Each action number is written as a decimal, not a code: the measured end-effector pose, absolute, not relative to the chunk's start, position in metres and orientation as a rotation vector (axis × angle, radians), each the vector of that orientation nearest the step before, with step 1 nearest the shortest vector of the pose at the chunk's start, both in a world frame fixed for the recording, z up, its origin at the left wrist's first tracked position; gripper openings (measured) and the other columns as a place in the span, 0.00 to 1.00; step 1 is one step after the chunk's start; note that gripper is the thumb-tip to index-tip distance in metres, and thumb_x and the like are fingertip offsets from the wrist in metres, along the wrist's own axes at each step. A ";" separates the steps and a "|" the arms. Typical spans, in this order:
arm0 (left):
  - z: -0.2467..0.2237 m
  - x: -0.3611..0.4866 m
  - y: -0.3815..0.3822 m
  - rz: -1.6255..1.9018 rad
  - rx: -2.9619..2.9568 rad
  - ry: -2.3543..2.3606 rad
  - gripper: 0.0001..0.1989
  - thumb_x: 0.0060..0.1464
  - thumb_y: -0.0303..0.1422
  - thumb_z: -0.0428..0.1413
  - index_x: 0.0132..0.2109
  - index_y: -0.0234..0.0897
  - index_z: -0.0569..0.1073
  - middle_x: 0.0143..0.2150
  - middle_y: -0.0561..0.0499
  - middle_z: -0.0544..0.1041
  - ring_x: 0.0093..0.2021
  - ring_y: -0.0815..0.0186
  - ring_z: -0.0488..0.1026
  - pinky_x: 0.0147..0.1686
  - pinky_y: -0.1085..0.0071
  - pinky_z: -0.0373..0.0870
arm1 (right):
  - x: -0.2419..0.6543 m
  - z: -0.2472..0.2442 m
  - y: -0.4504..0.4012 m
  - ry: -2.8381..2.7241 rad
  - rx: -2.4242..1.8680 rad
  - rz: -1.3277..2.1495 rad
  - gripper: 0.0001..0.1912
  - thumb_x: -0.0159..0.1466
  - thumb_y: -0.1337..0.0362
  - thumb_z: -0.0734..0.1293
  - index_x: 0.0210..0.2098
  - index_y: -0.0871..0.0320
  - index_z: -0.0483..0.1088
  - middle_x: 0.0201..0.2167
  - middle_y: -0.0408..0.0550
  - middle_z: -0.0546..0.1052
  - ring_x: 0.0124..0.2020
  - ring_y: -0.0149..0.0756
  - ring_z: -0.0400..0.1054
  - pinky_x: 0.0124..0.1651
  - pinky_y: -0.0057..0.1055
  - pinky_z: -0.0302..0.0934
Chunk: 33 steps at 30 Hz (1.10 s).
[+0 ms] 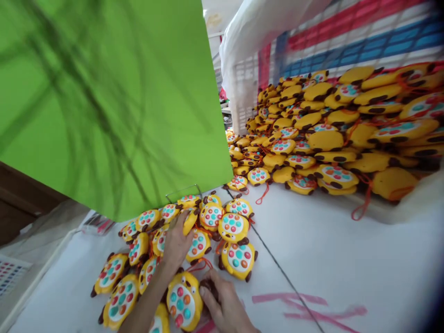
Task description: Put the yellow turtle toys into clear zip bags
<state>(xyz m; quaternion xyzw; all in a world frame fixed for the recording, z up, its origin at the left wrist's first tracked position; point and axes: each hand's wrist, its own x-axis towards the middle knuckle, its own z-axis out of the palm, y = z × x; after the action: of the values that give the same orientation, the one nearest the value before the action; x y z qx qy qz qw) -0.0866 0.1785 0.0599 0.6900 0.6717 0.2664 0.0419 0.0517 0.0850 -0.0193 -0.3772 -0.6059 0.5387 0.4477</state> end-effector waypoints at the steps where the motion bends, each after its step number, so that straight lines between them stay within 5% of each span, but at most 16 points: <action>1: 0.066 -0.086 0.171 0.907 2.008 2.046 0.24 0.49 0.27 0.51 0.55 0.33 0.63 0.49 0.40 0.72 0.50 0.56 0.69 0.48 0.59 0.67 | 0.052 -0.021 0.085 -1.506 -0.935 1.324 0.10 0.61 0.57 0.61 0.35 0.56 0.68 0.24 0.44 0.70 0.26 0.35 0.63 0.29 0.28 0.60; 8: 0.098 -0.065 0.098 1.426 0.729 1.439 0.26 0.37 0.27 0.62 0.47 0.33 0.70 0.35 0.45 0.78 0.39 0.54 0.76 0.39 0.61 0.72 | 0.052 -0.015 0.085 -1.510 -0.922 1.358 0.11 0.63 0.58 0.59 0.38 0.57 0.67 0.26 0.45 0.71 0.28 0.36 0.65 0.31 0.29 0.61; 13: 0.106 -0.063 0.069 1.516 0.152 1.250 0.19 0.46 0.24 0.55 0.48 0.31 0.69 0.32 0.44 0.79 0.35 0.55 0.77 0.36 0.57 0.73 | 0.054 -0.006 0.086 -1.543 -0.915 1.365 0.11 0.63 0.59 0.57 0.35 0.59 0.65 0.28 0.47 0.72 0.29 0.36 0.66 0.32 0.30 0.61; 21: 0.103 -0.077 0.040 1.550 0.017 1.083 0.17 0.54 0.34 0.52 0.51 0.37 0.68 0.34 0.47 0.79 0.33 0.57 0.77 0.33 0.58 0.73 | 0.058 -0.002 0.087 -1.574 -0.950 1.311 0.10 0.63 0.59 0.57 0.34 0.59 0.64 0.28 0.47 0.72 0.29 0.35 0.66 0.30 0.28 0.61; 33: 0.094 -0.076 0.024 1.494 0.000 0.917 0.14 0.58 0.38 0.47 0.41 0.35 0.74 0.33 0.44 0.80 0.30 0.56 0.77 0.28 0.60 0.74 | 0.059 -0.001 0.089 -1.546 -0.947 1.332 0.10 0.62 0.59 0.58 0.33 0.59 0.65 0.29 0.47 0.72 0.30 0.36 0.66 0.31 0.28 0.62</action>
<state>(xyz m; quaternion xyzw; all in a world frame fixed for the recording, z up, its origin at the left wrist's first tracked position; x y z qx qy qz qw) -0.0758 0.0244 0.0941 0.0000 0.4020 0.6549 0.6399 0.0594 0.0892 -0.0007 -0.3797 -0.6201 0.5340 0.4314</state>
